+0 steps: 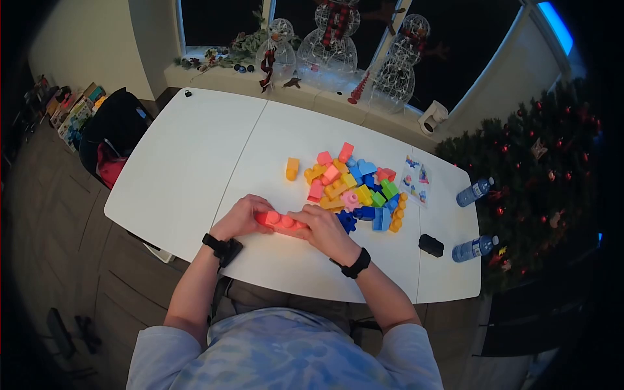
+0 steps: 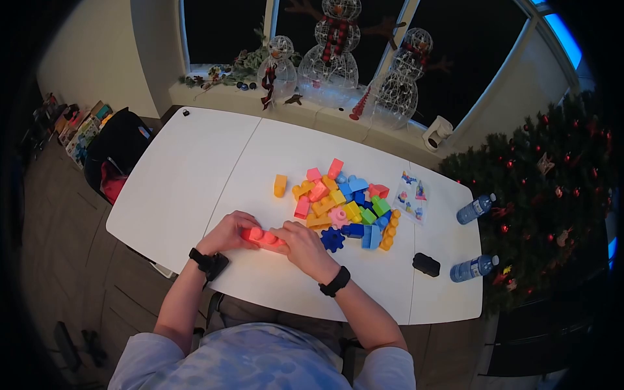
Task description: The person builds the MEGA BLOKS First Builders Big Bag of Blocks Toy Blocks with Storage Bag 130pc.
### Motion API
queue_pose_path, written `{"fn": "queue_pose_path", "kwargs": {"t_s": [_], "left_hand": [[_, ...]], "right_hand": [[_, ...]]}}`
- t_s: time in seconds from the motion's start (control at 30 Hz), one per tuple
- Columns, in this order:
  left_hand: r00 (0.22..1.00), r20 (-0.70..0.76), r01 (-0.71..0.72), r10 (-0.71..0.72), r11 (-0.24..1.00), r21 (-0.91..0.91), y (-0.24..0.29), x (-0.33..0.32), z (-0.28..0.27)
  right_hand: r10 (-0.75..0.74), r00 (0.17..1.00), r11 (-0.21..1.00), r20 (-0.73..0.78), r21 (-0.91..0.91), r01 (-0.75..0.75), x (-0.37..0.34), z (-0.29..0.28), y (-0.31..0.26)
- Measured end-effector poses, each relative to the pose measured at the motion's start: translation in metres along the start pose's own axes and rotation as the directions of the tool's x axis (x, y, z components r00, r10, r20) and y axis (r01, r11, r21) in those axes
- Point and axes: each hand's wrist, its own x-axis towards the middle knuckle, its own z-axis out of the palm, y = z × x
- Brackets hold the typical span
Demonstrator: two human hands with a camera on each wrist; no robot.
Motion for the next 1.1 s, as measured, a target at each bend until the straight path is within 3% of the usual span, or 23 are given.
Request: {"fn": "queue_pose_path", "kwargs": {"t_s": [0.4, 0.47, 0.6, 0.67, 0.7, 0.73, 0.8, 0.87, 0.93, 0.97, 1.03, 1.1], "left_hand": [[0.998, -0.039, -0.048, 0.051, 0.996, 0.079, -0.003, 0.005, 0.012], [0.999, 0.032, 0.011, -0.014, 0.997, 0.078, -0.004, 0.007, 0.012], [1.0, -0.013, -0.023, 0.024, 0.993, 0.112, -0.009, 0.006, 0.02], [0.999, 0.019, 0.041, -0.045, 0.988, 0.152, -0.005, 0.006, 0.019], [0.999, 0.019, 0.04, -0.044, 0.988, 0.148, -0.004, 0.005, 0.019], [0.998, 0.015, 0.058, -0.061, 0.987, 0.152, -0.004, 0.005, 0.019], [0.996, 0.01, 0.083, -0.085, 0.985, 0.151, -0.003, 0.002, 0.018], [0.999, -0.001, 0.053, -0.054, 0.981, 0.186, 0.001, 0.0, 0.019], [0.996, 0.014, 0.085, -0.089, 0.985, 0.149, 0.013, -0.001, 0.017], [0.993, 0.029, 0.114, -0.119, 0.987, 0.116, 0.017, -0.001, 0.016], [0.994, 0.021, 0.1, -0.103, 0.989, 0.109, 0.017, 0.0, 0.018], [0.995, 0.019, 0.092, -0.094, 0.991, 0.1, 0.017, -0.001, 0.02]], "right_hand": [[-0.011, 1.0, 0.999, 0.001, -0.033, 0.011, -0.001, 0.006, 0.004], [-0.004, 1.0, 0.999, 0.0, -0.037, 0.004, -0.002, 0.006, 0.003], [0.024, 1.0, 1.0, 0.006, -0.021, -0.024, -0.008, 0.0, -0.002], [0.03, 0.999, 0.999, 0.021, 0.021, -0.03, -0.01, -0.009, 0.004], [0.075, 0.991, 0.997, -0.111, 0.042, -0.07, -0.015, -0.021, 0.015], [0.118, 0.964, 0.992, -0.238, 0.069, -0.105, -0.02, -0.035, 0.027], [0.37, 0.814, 0.922, -0.449, 0.066, -0.382, -0.034, -0.074, 0.059], [0.62, 0.619, 0.718, -0.481, 0.03, -0.696, -0.057, -0.11, 0.091], [0.693, 0.536, 0.511, -0.483, -0.195, -0.837, -0.088, -0.117, 0.125], [0.692, 0.537, 0.512, -0.482, -0.196, -0.836, -0.099, -0.116, 0.135], [0.859, 0.413, 0.371, -0.304, -0.187, -0.91, -0.111, -0.112, 0.148], [0.881, 0.388, 0.36, -0.27, -0.151, -0.921, -0.117, -0.105, 0.161]]}}
